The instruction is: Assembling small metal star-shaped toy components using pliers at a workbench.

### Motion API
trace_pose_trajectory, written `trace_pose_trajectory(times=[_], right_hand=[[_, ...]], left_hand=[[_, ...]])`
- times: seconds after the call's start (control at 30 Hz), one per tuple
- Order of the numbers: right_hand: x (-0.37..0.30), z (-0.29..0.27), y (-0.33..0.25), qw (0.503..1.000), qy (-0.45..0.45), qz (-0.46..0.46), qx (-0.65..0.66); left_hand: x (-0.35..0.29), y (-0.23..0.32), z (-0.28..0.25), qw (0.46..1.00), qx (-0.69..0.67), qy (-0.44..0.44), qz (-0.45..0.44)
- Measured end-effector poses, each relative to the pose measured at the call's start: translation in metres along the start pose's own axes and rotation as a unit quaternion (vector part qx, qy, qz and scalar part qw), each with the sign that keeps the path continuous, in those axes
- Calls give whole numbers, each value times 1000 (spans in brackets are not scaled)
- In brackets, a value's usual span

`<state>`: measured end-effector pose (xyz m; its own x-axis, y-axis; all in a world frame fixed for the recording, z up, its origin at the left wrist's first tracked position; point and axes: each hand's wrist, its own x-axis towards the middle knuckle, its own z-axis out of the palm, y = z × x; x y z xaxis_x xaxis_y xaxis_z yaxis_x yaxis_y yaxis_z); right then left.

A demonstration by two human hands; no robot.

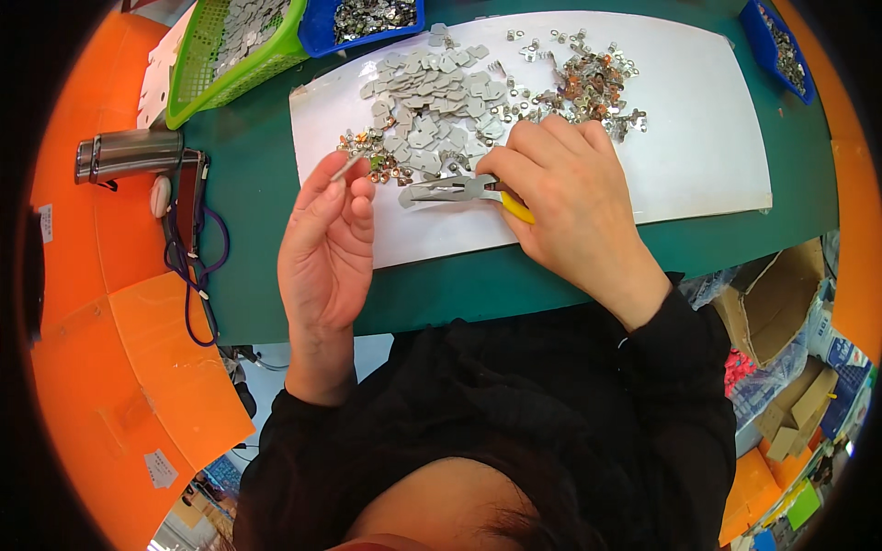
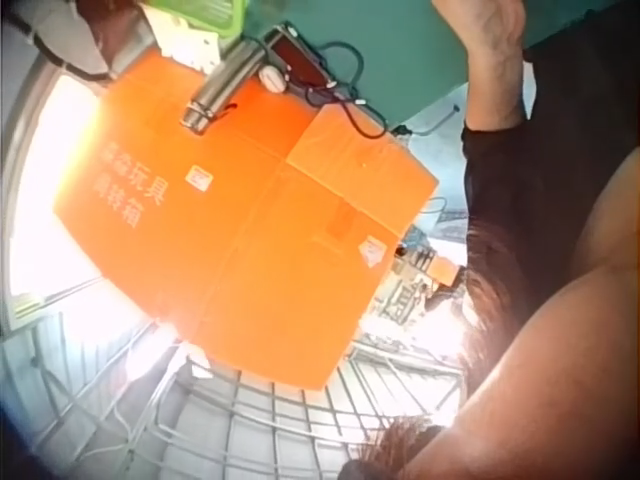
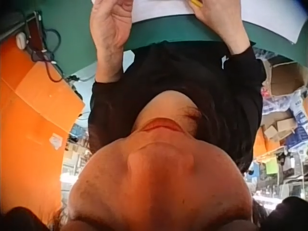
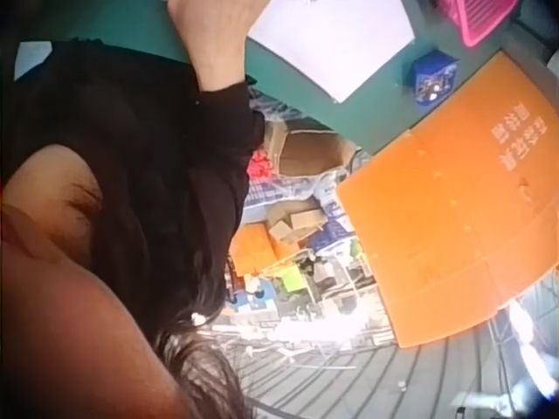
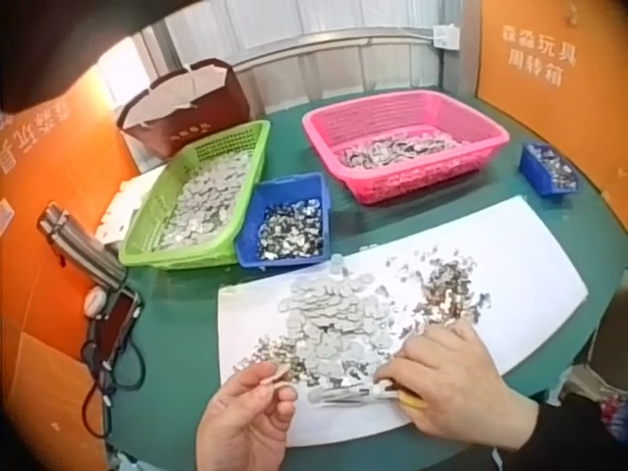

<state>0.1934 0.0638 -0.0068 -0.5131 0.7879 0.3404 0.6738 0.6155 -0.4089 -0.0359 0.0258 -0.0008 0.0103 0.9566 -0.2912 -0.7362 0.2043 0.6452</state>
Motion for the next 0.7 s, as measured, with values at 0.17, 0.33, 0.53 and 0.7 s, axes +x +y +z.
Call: trace_pose_trajectory(times=[0.17, 0.33, 0.53, 0.7], right_hand=[[2, -3, 1, 998, 46, 6, 46], [18, -9, -10, 966, 86, 94, 223], [26, -3, -14, 881, 46, 191, 430], [25, 2, -11, 827, 31, 186, 530]], left_hand=[[6, -2, 1, 998, -41, -9, -36], [12, -4, 19, 998, 14, -28, -46], [24, -12, 28, 989, 127, -68, -34], [23, -17, 26, 984, 158, -67, -35]])
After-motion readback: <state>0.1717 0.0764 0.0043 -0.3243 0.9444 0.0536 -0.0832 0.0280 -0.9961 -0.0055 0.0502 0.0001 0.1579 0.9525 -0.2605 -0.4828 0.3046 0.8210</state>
